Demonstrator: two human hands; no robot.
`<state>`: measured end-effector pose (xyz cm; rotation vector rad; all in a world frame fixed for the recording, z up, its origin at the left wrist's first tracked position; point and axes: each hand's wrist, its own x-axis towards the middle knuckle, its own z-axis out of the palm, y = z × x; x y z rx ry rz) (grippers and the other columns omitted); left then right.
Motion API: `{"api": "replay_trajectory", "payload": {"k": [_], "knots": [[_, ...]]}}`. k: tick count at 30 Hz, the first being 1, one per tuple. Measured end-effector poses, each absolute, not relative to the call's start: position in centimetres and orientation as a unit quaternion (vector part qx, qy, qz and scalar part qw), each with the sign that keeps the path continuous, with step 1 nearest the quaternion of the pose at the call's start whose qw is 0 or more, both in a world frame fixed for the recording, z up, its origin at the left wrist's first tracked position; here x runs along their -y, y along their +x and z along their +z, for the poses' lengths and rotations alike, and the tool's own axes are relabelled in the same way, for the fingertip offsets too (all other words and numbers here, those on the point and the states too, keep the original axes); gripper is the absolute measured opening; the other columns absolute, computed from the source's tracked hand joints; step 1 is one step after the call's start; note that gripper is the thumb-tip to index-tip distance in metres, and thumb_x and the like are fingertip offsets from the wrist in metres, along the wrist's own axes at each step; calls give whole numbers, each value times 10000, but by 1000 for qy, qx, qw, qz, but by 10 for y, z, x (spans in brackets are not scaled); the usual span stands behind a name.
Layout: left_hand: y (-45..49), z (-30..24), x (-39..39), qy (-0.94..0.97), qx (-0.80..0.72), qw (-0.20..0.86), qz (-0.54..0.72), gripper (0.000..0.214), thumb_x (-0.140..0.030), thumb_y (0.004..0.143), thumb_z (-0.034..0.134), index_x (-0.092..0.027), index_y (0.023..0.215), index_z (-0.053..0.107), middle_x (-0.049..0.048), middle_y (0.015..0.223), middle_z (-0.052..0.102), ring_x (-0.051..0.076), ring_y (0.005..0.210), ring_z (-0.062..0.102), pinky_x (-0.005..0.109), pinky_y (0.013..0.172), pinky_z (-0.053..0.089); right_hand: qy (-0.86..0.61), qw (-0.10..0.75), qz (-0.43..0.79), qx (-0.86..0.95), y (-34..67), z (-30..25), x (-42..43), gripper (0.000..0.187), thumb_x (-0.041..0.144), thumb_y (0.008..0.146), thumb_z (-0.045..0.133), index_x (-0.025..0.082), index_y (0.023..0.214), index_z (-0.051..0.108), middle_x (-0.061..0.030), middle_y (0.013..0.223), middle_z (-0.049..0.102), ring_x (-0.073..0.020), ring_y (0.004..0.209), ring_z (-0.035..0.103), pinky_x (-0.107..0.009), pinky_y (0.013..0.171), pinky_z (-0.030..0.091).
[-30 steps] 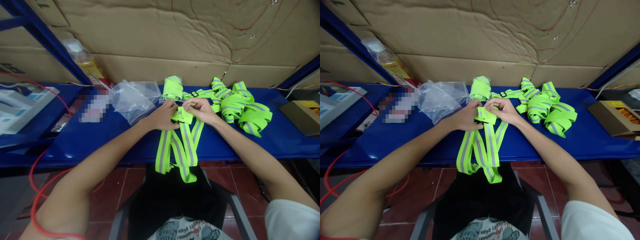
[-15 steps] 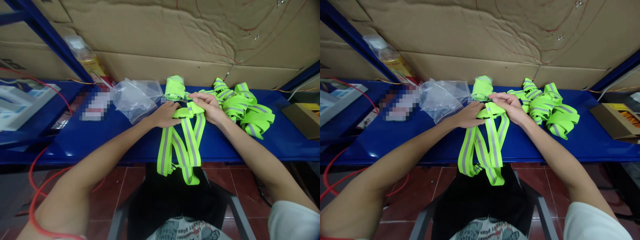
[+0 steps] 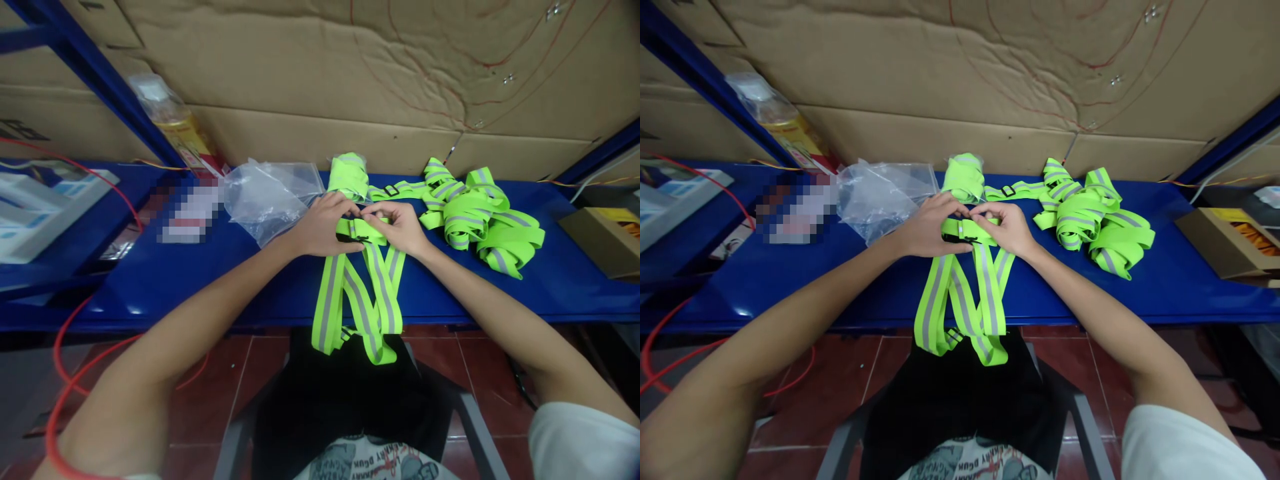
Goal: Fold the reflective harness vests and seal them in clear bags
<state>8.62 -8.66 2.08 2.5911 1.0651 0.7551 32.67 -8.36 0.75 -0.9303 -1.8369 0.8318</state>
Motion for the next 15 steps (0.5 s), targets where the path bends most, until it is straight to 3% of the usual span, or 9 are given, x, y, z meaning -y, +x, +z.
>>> {"api": "replay_trajectory", "payload": {"k": [3,8,12,15], "knots": [[84,20,82,881,-361,97,289,557,-646,800,887,-234,1141,736,71,1144,756,319,1158,667,505,1088,447,-384,434,318,751,327,9,85,419,608,954,755,204,1033,833,28,653,562,-139,595,420,-316,600,323],[80,20,74,884,-326,81,326,461,-581,847,864,-234,1147,816,73,1074,765,280,1052,686,461,1012,493,-391,411,286,772,329,15,89,447,651,995,705,224,1088,799,34,655,539,-147,592,411,-323,606,335],[67,36,73,879,-302,128,345,400,-510,768,916,-226,1038,835,44,928,724,204,852,658,353,804,523,-372,395,295,786,333,20,89,602,677,832,879,231,1219,762,18,787,615,-158,670,505,-312,641,411],[55,48,73,863,-322,203,332,355,-460,721,942,-209,942,822,19,838,676,131,662,581,283,603,438,-346,369,287,813,337,22,88,728,619,713,976,228,1284,752,-21,959,695,-188,785,600,-320,708,478]]}}
